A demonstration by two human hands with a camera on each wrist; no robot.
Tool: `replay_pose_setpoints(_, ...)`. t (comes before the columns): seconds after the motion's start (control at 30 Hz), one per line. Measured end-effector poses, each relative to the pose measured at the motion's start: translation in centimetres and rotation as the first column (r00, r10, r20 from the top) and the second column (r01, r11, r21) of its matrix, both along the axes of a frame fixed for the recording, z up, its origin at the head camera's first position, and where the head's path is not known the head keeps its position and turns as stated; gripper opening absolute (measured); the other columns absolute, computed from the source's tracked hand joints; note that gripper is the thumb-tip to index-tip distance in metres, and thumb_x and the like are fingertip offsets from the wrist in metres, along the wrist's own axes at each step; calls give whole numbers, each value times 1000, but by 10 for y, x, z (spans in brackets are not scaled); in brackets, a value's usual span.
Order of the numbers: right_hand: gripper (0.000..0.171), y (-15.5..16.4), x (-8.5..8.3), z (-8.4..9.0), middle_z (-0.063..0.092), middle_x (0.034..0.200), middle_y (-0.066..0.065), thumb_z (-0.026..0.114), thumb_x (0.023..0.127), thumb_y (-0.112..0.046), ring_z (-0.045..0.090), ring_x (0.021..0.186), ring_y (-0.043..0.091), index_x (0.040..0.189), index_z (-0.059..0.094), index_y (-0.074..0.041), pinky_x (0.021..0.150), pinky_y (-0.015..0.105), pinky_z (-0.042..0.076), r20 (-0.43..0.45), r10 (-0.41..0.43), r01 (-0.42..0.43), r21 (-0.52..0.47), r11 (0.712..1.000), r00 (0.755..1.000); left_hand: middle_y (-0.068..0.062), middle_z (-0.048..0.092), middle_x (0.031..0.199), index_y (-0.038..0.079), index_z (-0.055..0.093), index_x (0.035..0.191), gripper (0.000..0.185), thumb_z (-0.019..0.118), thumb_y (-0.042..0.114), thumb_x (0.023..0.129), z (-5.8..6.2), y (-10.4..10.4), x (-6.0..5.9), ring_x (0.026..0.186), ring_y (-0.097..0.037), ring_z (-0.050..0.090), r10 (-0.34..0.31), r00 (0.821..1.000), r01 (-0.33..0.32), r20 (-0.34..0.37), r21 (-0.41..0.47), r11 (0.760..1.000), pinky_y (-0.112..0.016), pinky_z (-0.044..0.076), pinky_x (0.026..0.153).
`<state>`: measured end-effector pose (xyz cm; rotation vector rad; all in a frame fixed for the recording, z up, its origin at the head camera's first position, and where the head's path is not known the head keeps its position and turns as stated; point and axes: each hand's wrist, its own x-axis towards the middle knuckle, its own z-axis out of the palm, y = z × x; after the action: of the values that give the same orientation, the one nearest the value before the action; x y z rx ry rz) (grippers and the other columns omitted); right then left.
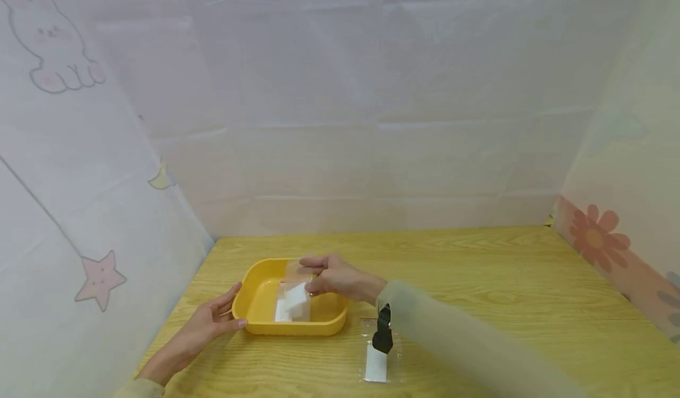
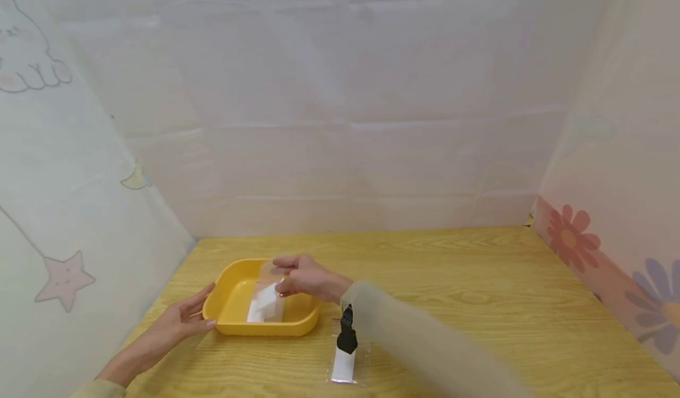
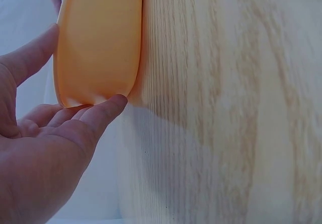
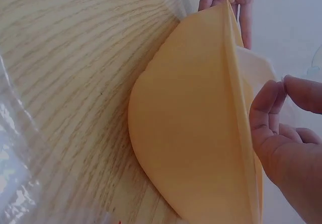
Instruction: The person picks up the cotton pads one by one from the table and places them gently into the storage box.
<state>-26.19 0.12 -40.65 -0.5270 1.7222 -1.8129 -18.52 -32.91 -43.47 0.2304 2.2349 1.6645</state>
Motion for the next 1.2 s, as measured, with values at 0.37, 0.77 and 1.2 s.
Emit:
replay_pose_setpoints(0.37,73,-20,1,-14,53,152,26,70,87,17,67,120,31,155,44,10,81,36,63,5,-43,43,107,993,999,-23,10,172,5,7,169,92,71,14,103,0,2,0,149,-50,30,-22,1000,22,-6,19,1000,-34,53,104)
replay_pose_setpoints(0.77,71,-23,1,-17,58,148,23,79,81,12,66,88,16,148,54,11,70,30,62,-160,-44,96,332,938,986,-23,14,171,5,10,169,91,72,15,103,2,7,-1,149,-51,32,-1,1000,1,-12,-3,1000,-35,53,104)
replay_pose_setpoints(1.2,40,21,17,31,72,128,17,78,92,-5,68,117,35,131,72,3,74,30,56,-555,180,202,556,806,812,-22,12,171,5,9,169,92,72,15,103,0,7,-2,149,-50,32,-6,1000,6,-9,7,1000,-33,53,104)
